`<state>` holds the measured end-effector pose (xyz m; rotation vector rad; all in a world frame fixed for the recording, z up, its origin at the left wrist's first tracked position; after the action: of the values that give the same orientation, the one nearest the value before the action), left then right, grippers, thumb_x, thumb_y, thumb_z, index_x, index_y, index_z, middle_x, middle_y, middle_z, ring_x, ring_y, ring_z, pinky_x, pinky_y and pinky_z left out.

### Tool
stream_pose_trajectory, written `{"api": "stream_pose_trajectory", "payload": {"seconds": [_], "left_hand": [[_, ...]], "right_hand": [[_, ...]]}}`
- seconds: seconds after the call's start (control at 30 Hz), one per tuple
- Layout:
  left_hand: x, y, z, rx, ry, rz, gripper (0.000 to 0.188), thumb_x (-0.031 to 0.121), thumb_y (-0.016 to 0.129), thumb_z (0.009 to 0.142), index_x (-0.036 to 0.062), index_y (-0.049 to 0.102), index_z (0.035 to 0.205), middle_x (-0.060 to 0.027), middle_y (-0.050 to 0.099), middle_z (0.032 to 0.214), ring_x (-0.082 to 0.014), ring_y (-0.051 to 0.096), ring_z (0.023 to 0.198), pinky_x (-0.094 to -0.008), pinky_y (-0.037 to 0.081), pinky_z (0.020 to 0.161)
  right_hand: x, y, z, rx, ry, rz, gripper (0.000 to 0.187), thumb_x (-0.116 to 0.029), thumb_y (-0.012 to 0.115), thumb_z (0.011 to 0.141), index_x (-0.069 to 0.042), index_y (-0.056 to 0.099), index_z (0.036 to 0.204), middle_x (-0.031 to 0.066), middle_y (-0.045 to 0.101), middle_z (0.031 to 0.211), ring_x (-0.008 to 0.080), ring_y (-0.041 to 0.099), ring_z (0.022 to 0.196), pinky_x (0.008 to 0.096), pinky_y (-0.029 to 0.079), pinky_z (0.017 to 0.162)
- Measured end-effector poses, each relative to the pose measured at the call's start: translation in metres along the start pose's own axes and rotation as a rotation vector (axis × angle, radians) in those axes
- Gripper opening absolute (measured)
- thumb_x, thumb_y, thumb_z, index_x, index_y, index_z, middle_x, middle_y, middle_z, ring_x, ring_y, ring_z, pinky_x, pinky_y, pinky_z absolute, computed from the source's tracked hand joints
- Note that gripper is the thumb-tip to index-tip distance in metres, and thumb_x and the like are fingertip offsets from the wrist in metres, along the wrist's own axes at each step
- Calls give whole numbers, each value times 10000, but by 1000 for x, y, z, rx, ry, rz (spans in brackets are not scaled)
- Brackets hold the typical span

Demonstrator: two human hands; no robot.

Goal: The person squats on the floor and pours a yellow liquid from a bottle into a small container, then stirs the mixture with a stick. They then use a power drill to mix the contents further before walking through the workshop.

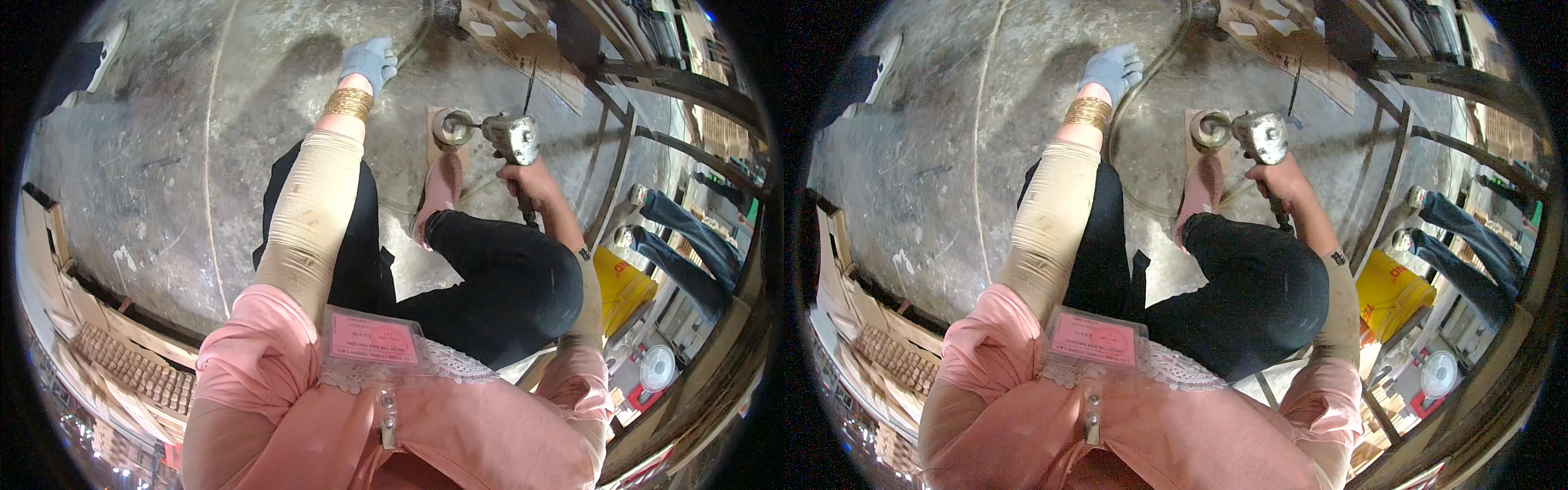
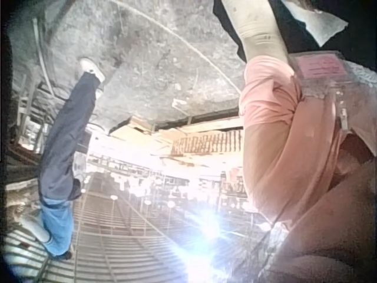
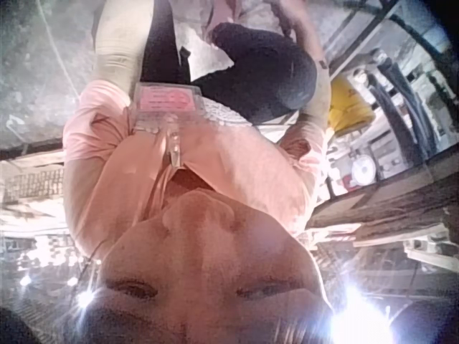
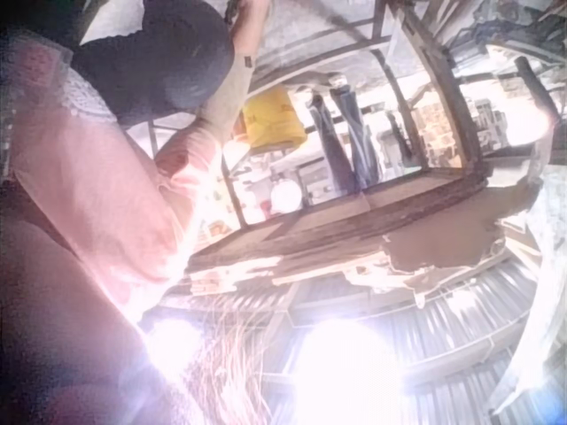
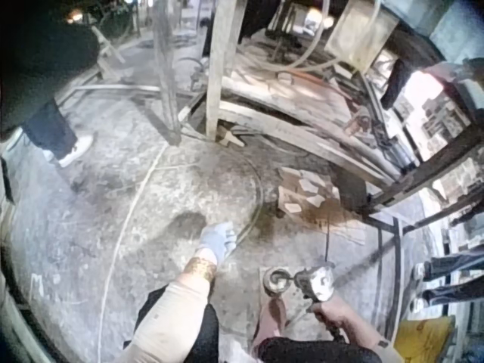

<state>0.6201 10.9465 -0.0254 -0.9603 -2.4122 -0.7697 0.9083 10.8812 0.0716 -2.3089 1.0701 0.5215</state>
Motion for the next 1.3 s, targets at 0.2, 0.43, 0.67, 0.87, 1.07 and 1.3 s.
{"api": "stream_pose_trajectory", "payload": {"seconds": [0.2, 0.43, 0.67, 0.87, 1.07, 1.3], "left_hand": [[1, 4, -1, -36, 16, -51, 187, 126, 572, 780, -23, 535, 888, -120, 556, 685, -164, 517, 485, -237, 422, 367], [-2, 6, -3, -6, 8, -28, 184, 99, 575, 774, -31, 537, 898, -119, 555, 718, -165, 524, 504, -236, 415, 368], [-2, 8, -2, -7, 20, -26, 197, 120, 576, 778, -35, 548, 896, -125, 567, 732, -168, 532, 515, -242, 430, 375], [-2, 5, 1, 0, 30, -6, 214, 149, 573, 784, -31, 557, 897, -115, 572, 729, -168, 532, 518, -246, 438, 389], [-4, 7, 2, -15, 3, 63, 225, 169, 563, 799, -16, 551, 926, -110, 577, 787, -172, 551, 595, -266, 463, 455], [-3, 6, 3, -26, 24, 8, 221, 155, 566, 794, -17, 546, 931, -121, 575, 771, -179, 552, 589, -267, 462, 452]], "right_hand": [[0, -1, -5, 36, 31, -48, 232, -7, 600, 636, -6, 558, 864, 20, 481, 539, 119, 450, 415, 265, 343, 373], [3, -2, -4, 14, 19, -40, 260, -11, 604, 638, -2, 563, 894, 20, 476, 543, 119, 447, 419, 263, 344, 384], [0, -4, -7, 18, 13, -57, 275, 1, 598, 637, -5, 565, 910, 25, 476, 545, 115, 439, 412, 257, 342, 382], [-2, -1, -8, -10, 4, -89, 290, 5, 596, 623, -4, 566, 911, 23, 476, 552, 116, 432, 410, 259, 341, 384], [3, -7, -3, -4, 24, -78, 310, 3, 625, 602, 16, 561, 904, 48, 518, 599, 125, 449, 428, 275, 343, 379], [1, -5, -3, -43, 44, -91, 329, -6, 630, 603, 9, 564, 925, 46, 529, 625, 121, 452, 445, 272, 349, 389]]}}
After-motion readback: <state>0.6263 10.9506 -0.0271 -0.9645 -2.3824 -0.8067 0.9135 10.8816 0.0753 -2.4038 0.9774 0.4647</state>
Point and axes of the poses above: each hand's wrist, its own z-axis towards the middle knuckle, its own y-axis out of the palm, x = y × z, the point moved 8 cm from there along z, towards the middle knuckle
